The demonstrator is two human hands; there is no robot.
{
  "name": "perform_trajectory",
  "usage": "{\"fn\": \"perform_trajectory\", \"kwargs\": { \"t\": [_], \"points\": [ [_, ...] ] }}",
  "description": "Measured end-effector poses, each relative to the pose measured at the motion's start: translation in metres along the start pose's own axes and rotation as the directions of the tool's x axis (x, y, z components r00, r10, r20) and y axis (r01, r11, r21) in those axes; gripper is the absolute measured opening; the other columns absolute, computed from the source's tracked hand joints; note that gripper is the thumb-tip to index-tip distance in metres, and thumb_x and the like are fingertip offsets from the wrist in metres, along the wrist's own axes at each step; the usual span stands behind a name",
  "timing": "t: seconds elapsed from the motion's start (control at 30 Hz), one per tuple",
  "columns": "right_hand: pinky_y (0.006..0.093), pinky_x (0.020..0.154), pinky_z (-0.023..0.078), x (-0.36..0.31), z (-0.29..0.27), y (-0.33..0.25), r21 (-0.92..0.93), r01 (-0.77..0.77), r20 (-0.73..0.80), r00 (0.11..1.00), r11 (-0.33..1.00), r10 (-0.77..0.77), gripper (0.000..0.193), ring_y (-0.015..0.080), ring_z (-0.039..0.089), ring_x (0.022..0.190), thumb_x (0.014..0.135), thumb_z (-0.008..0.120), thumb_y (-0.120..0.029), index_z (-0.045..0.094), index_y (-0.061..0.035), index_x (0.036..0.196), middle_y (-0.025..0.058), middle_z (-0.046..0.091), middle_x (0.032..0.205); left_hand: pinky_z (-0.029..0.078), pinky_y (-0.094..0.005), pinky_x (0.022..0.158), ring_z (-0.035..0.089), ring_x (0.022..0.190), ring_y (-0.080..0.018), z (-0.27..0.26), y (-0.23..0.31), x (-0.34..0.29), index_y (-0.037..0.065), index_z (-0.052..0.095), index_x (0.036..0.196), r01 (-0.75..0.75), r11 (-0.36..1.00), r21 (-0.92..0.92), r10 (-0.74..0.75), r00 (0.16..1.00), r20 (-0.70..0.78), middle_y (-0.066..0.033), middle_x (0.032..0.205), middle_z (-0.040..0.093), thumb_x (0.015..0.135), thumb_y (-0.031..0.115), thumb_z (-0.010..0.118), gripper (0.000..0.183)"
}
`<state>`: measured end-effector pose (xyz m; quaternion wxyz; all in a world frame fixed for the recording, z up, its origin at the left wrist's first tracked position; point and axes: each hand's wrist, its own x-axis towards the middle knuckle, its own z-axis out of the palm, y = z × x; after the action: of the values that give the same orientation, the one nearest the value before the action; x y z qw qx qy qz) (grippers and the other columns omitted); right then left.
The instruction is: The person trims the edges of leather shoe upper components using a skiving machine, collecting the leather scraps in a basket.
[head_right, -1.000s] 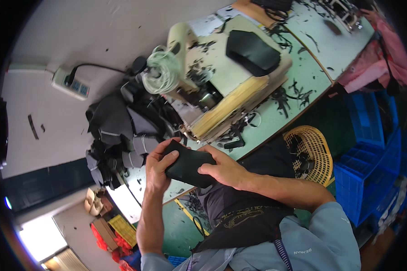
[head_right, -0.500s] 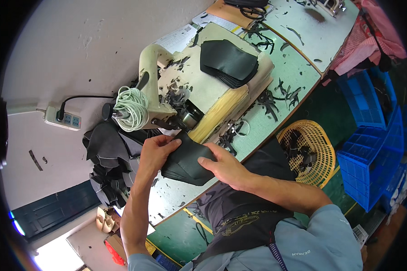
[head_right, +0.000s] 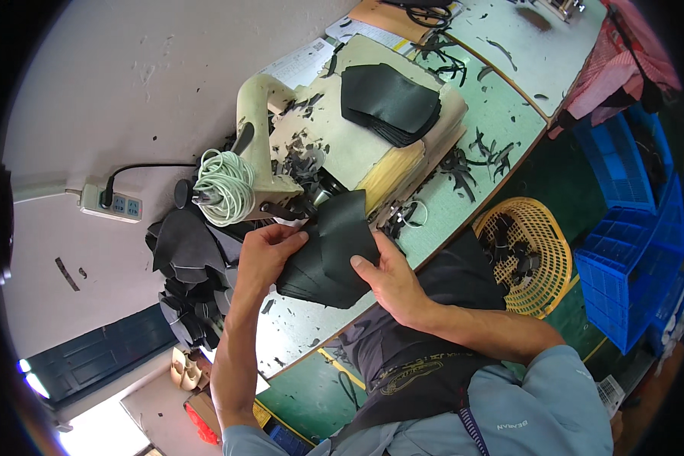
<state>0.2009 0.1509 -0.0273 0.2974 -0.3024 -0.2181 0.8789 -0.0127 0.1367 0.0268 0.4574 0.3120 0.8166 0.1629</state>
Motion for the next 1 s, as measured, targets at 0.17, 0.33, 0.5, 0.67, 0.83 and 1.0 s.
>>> {"fn": "perform_trajectory", "kwargs": {
  "t": [0.17, 0.33, 0.5, 0.67, 0.83, 1.0],
  "points": [
    [0.0299, 0.102, 0.039, 0.000, -0.003, -0.012, 0.040, -0.023, -0.022, 0.999, 0.999, 0.024, 0.043, 0.0135, 0.048, 0.118, 0.096, 0.052, -0.002, 0.038, 0.0003, 0.137, 0.0086, 0.051, 0.130, 0.049, -0.0270, 0.071, 0.064, 0.079, -0.0123, 0.007, -0.007, 0.009, -0.002, 0.068, 0.111, -0.082, 0.990, -0.114, 0.083, 0.997, 0.005, -0.0077, 0.091, 0.071, 0.080, 0.020, 0.072, 0.038],
    [0.0268, 0.099, 0.039, 0.000, -0.005, 0.005, -0.084, 0.066, -0.048, 0.996, 0.994, -0.070, 0.043, 0.0118, 0.048, 0.115, 0.095, 0.055, -0.005, 0.039, -0.0003, 0.135, 0.0079, 0.051, 0.128, 0.050, -0.0290, 0.073, 0.065, 0.077, -0.0134, 0.003, -0.023, 0.004, -0.002, 0.070, 0.104, -0.107, 0.970, -0.218, 0.110, 0.994, 0.000, -0.0076, 0.087, 0.072, 0.081, 0.021, 0.072, 0.033],
    [0.0234, 0.091, 0.041, -0.002, -0.007, 0.001, 0.031, 0.034, -0.062, 0.998, 0.999, -0.032, 0.046, 0.0095, 0.049, 0.107, 0.094, 0.056, -0.007, 0.038, -0.0006, 0.136, 0.0063, 0.052, 0.125, 0.049, -0.0244, 0.071, 0.063, 0.077, -0.0105, 0.008, -0.011, 0.002, 0.000, 0.070, 0.106, -0.113, 0.976, -0.186, 0.104, 0.993, -0.059, -0.0076, 0.086, 0.071, 0.083, 0.019, 0.070, 0.031],
    [0.0284, 0.104, 0.036, -0.005, -0.005, -0.005, -0.112, -0.080, -0.101, 0.993, 0.990, 0.068, 0.045, 0.0137, 0.046, 0.121, 0.095, 0.055, -0.006, 0.037, -0.0002, 0.136, 0.0092, 0.050, 0.131, 0.049, -0.0249, 0.071, 0.063, 0.077, -0.0111, 0.004, -0.020, -0.001, -0.001, 0.070, 0.107, -0.110, 0.947, -0.303, 0.111, 0.994, -0.013, -0.0076, 0.087, 0.071, 0.083, 0.018, 0.070, 0.031],
    [0.0281, 0.104, 0.035, -0.004, -0.004, -0.010, 0.002, 0.011, -0.044, 0.999, 1.000, -0.011, 0.046, 0.0133, 0.046, 0.121, 0.096, 0.055, -0.007, 0.036, -0.0004, 0.137, 0.0092, 0.050, 0.131, 0.050, -0.0254, 0.072, 0.064, 0.076, -0.0118, 0.011, -0.011, 0.006, -0.003, 0.069, 0.105, -0.120, 0.979, -0.165, 0.109, 0.991, -0.075, -0.0085, 0.087, 0.072, 0.081, 0.016, 0.072, 0.031],
    [0.0292, 0.106, 0.034, -0.003, -0.008, -0.006, 0.017, 0.056, -0.010, 0.998, 0.998, -0.056, 0.048, 0.0143, 0.045, 0.123, 0.096, 0.054, -0.008, 0.034, -0.0001, 0.139, 0.0097, 0.048, 0.134, 0.050, -0.0258, 0.071, 0.063, 0.073, -0.0115, 0.010, -0.017, 0.003, -0.003, 0.070, 0.100, -0.115, 0.979, -0.170, 0.103, 0.992, -0.078, -0.0088, 0.082, 0.071, 0.081, 0.021, 0.073, 0.031]
  ]
}}
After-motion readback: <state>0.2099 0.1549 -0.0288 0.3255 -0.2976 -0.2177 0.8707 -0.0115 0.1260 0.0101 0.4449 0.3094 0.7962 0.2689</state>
